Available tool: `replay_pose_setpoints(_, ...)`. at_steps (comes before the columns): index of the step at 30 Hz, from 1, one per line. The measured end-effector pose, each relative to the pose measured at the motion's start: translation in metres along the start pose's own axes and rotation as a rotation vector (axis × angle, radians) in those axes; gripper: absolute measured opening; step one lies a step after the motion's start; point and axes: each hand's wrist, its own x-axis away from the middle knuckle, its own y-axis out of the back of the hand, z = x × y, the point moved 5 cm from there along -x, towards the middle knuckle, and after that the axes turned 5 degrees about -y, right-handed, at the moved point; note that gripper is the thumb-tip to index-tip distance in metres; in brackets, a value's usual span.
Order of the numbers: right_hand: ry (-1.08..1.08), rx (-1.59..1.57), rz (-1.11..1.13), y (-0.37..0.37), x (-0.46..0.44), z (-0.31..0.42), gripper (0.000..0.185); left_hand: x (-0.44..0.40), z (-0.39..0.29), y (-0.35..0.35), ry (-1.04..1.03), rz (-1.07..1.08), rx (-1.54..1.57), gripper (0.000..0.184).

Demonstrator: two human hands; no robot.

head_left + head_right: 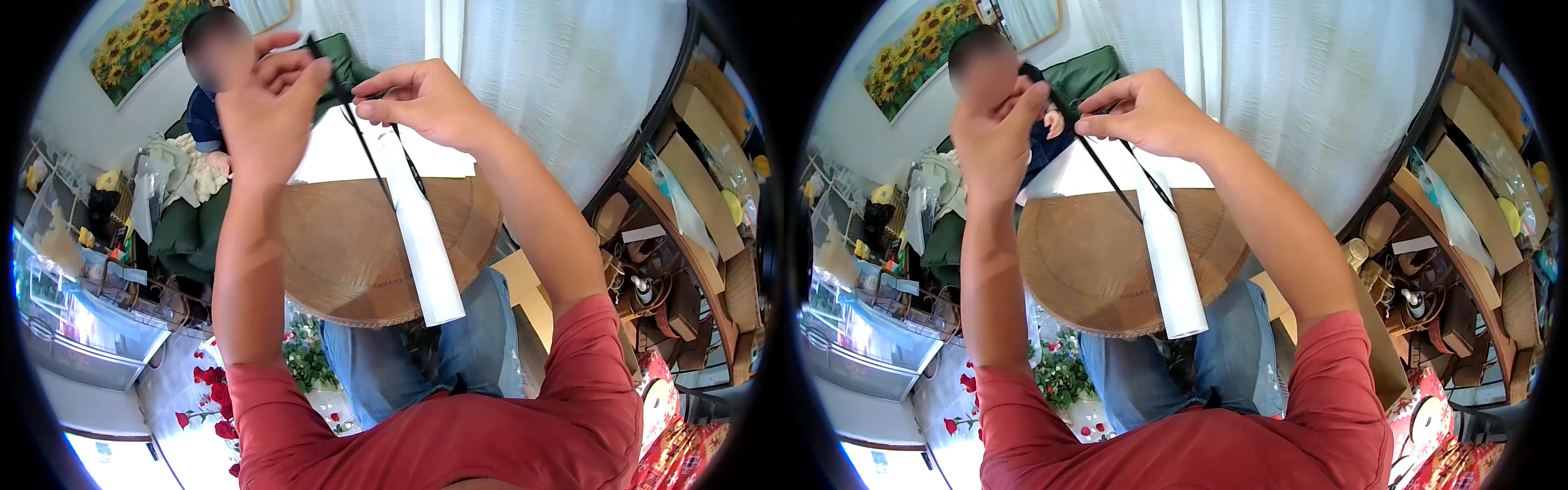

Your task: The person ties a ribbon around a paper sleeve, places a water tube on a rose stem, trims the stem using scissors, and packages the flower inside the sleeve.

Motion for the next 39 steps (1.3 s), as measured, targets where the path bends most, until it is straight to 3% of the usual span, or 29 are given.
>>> replay_pose_setpoints(2,0.009,0.054,0.005,-0.009,-0.003,0.004,0.022,-0.004,-0.004,-0.019,-0.013,0.093,-0.051,0.041)
replay_pose_setpoints(7,0.037,0.021,-0.009,-0.007,-0.010,-0.002,0.019,-0.005,0.020,-0.023,-0.112,0.214,-0.163,0.040)
replay_pose_setpoints(9,0.101,-0.059,-0.038,-0.001,-0.011,-0.004,0.020,0.007,0.051,-0.018,0.221,0.382,-0.110,0.032)
replay_pose_setpoints(10,0.102,-0.059,-0.043,0.002,-0.011,-0.003,0.020,0.013,0.057,-0.017,0.249,0.406,-0.128,0.026)
replay_pose_setpoints(18,0.042,0.017,-0.061,0.009,-0.014,-0.007,0.017,0.038,0.051,-0.012,0.407,0.281,-0.022,0.022)
replay_pose_setpoints(20,0.054,0.014,-0.074,0.011,-0.015,-0.008,0.017,0.041,0.058,-0.003,0.483,0.105,0.277,0.023)
replay_pose_setpoints(23,0.058,0.022,-0.081,0.012,-0.015,-0.008,0.018,0.062,0.066,-0.017,0.569,0.221,0.272,0.022)
replay_pose_setpoints(24,0.054,0.034,-0.076,0.012,-0.014,-0.007,0.019,0.067,0.065,-0.027,0.438,0.246,0.163,0.022)
replay_pose_setpoints(31,0.078,0.142,-0.071,0.011,-0.011,-0.007,0.018,0.068,0.080,-0.040,0.324,0.230,-0.113,0.011)
replay_pose_setpoints(33,0.147,0.122,-0.044,0.009,-0.010,-0.006,0.015,0.062,0.077,-0.038,0.069,0.129,-0.228,0.008)
replay_pose_setpoints(34,0.147,0.123,-0.044,0.010,-0.010,-0.005,0.015,0.060,0.081,-0.038,0.041,0.097,-0.157,0.014)
replay_pose_setpoints(35,0.122,0.105,-0.015,0.009,-0.009,-0.005,0.014,0.061,0.085,-0.037,0.041,0.097,-0.156,0.014)
replay_pose_setpoints(37,0.097,0.087,0.016,0.009,-0.008,-0.006,0.014,0.064,0.094,-0.041,0.248,0.118,0.119,0.012)
replay_pose_setpoints(39,0.095,0.052,0.024,0.008,-0.008,-0.007,0.013,0.064,0.089,-0.043,0.264,0.099,0.056,0.006)
